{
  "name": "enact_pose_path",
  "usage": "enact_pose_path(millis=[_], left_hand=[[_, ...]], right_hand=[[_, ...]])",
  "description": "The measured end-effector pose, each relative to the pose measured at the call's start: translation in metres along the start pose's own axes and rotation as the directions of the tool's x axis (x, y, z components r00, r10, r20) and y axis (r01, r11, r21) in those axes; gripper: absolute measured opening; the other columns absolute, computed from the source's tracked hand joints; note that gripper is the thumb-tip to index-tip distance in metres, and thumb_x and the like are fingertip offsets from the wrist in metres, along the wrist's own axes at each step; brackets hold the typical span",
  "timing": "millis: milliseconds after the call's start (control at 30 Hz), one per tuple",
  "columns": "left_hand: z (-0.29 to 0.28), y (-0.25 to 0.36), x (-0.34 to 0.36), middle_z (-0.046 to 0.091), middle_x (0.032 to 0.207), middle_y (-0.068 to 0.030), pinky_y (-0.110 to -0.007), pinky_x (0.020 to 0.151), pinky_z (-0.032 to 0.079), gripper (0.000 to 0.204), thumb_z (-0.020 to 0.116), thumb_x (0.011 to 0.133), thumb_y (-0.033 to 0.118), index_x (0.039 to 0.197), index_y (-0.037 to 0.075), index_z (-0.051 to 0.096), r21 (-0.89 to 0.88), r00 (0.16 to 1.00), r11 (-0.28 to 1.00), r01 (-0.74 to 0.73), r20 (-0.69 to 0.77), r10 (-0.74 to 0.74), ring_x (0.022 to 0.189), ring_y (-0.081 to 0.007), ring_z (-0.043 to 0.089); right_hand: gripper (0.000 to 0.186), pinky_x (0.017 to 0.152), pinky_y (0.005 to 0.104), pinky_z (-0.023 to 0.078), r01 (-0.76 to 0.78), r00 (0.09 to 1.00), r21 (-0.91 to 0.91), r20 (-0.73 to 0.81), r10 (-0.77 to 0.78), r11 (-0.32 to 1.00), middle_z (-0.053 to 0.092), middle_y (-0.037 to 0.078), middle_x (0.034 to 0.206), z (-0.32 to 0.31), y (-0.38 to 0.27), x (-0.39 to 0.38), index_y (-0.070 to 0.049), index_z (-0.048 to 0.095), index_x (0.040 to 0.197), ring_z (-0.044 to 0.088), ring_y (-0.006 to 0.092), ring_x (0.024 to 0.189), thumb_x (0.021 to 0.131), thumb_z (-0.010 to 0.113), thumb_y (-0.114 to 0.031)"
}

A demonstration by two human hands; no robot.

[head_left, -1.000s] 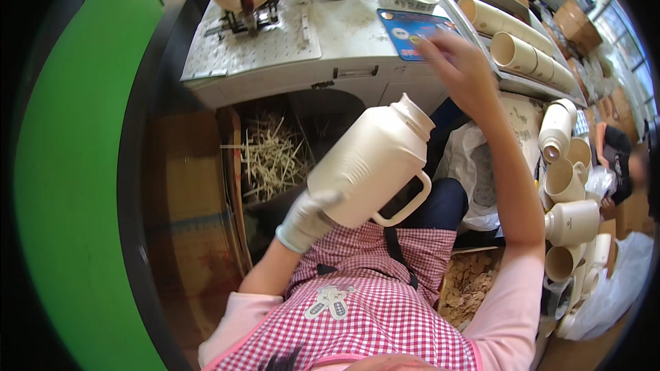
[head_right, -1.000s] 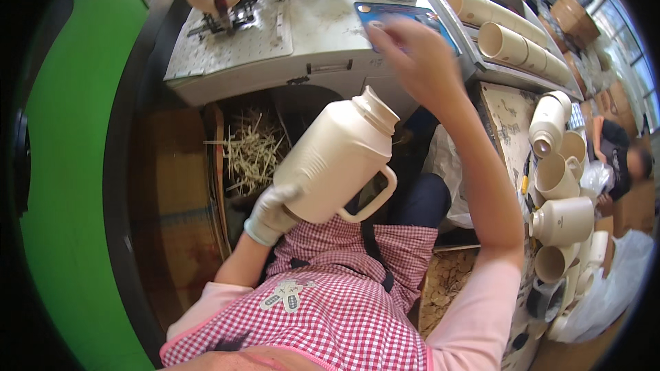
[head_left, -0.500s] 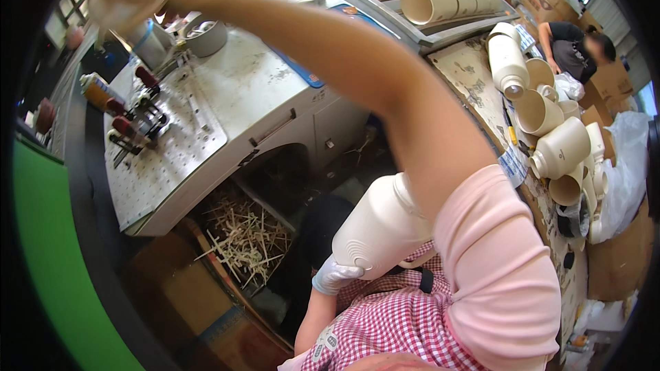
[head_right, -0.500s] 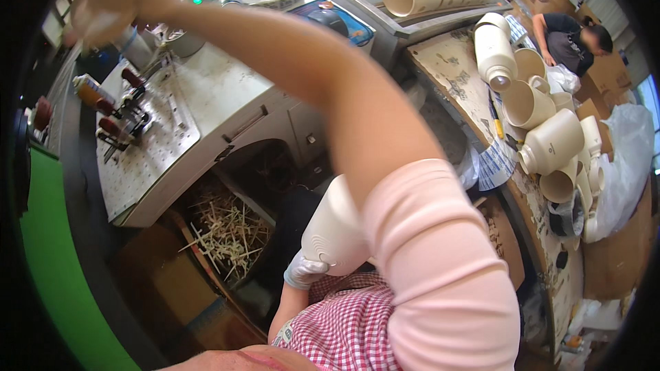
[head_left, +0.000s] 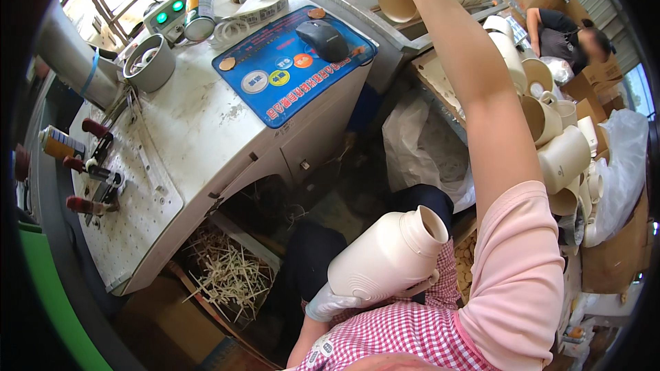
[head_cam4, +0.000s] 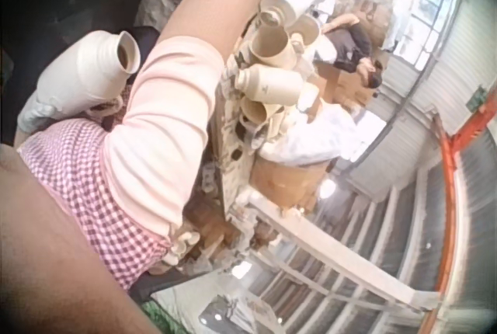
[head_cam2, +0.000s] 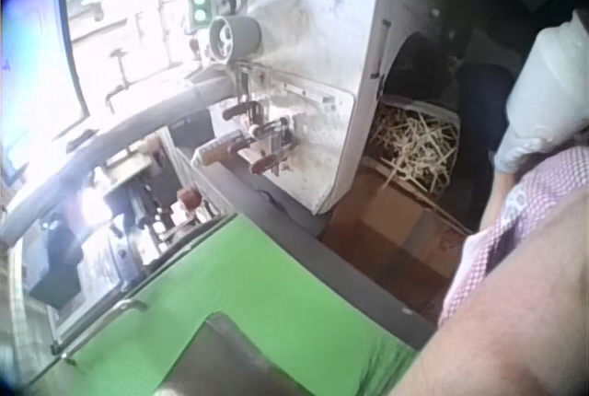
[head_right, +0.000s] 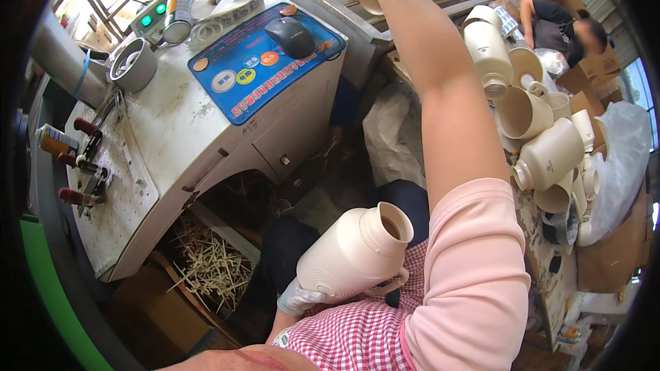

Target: The person repeatedly picks up beige ceramic pitchers, smooths the rim and interior with a small tool, and applies a circular wooden disc to the exterior. They then place the finished pitchers onto a nearby shelf.

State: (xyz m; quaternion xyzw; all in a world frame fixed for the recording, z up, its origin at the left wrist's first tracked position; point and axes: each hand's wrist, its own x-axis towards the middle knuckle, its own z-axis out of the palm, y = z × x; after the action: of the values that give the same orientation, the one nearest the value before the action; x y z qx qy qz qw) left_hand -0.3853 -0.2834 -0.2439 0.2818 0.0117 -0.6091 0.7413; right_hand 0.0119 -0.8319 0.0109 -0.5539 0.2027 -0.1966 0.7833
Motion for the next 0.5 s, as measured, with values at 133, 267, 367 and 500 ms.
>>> enact_pose_path(millis=[133,267,367,500], left_hand=[[0.009,0.010,0.001,0.062,0.139,-0.0133,-0.037,0.105,0.049,0.085,0.083,0.077,0.003,0.151,-0.003,0.044,-0.081,0.999,0.996,0.035,-0.026,-0.037,0.124,-0.0229,0.061],[0.010,0.018,0.005,0.064,0.136,-0.0132,-0.038,0.106,0.048,0.080,0.080,0.078,0.001,0.150,-0.004,0.046,-0.144,0.998,0.988,0.055,-0.031,-0.060,0.122,-0.0237,0.062],[0.005,0.026,0.010,0.065,0.135,-0.0135,-0.038,0.107,0.047,0.079,0.080,0.078,0.001,0.149,-0.004,0.047,-0.114,0.993,0.988,0.103,-0.041,-0.108,0.123,-0.0232,0.062],[0.005,0.041,0.015,0.063,0.138,-0.0136,-0.037,0.109,0.046,0.079,0.079,0.078,0.001,0.150,-0.004,0.046,-0.092,0.987,0.984,0.154,-0.019,-0.157,0.125,-0.0226,0.061]], right_hand=[[0.025,0.042,0.0306,0.044,0.013,0.999,-0.112,-0.048,-0.018,0.994,0.072,0.011,0.084,-0.009,0.009,0.042,-0.006,0.069,0.106,0.060,0.0167,0.053,0.097,0.049,-0.018],[0.026,0.040,0.0306,0.042,0.062,0.990,-0.275,-0.102,-0.093,0.959,0.071,0.012,0.082,-0.029,0.000,0.078,-0.005,0.069,0.104,0.057,0.0164,0.049,0.096,0.046,-0.015],[0.027,0.038,0.0306,0.040,0.094,0.978,-0.413,-0.131,-0.161,0.906,0.070,0.012,0.080,-0.044,-0.009,0.098,-0.004,0.069,0.104,0.055,0.0162,0.046,0.095,0.045,-0.013],[0.028,0.034,0.0307,0.036,0.141,0.948,-0.577,-0.156,-0.277,0.805,0.069,0.012,0.076,-0.039,-0.005,0.110,-0.003,0.068,0.103,0.052,0.0159,0.041,0.094,0.042,-0.009]])
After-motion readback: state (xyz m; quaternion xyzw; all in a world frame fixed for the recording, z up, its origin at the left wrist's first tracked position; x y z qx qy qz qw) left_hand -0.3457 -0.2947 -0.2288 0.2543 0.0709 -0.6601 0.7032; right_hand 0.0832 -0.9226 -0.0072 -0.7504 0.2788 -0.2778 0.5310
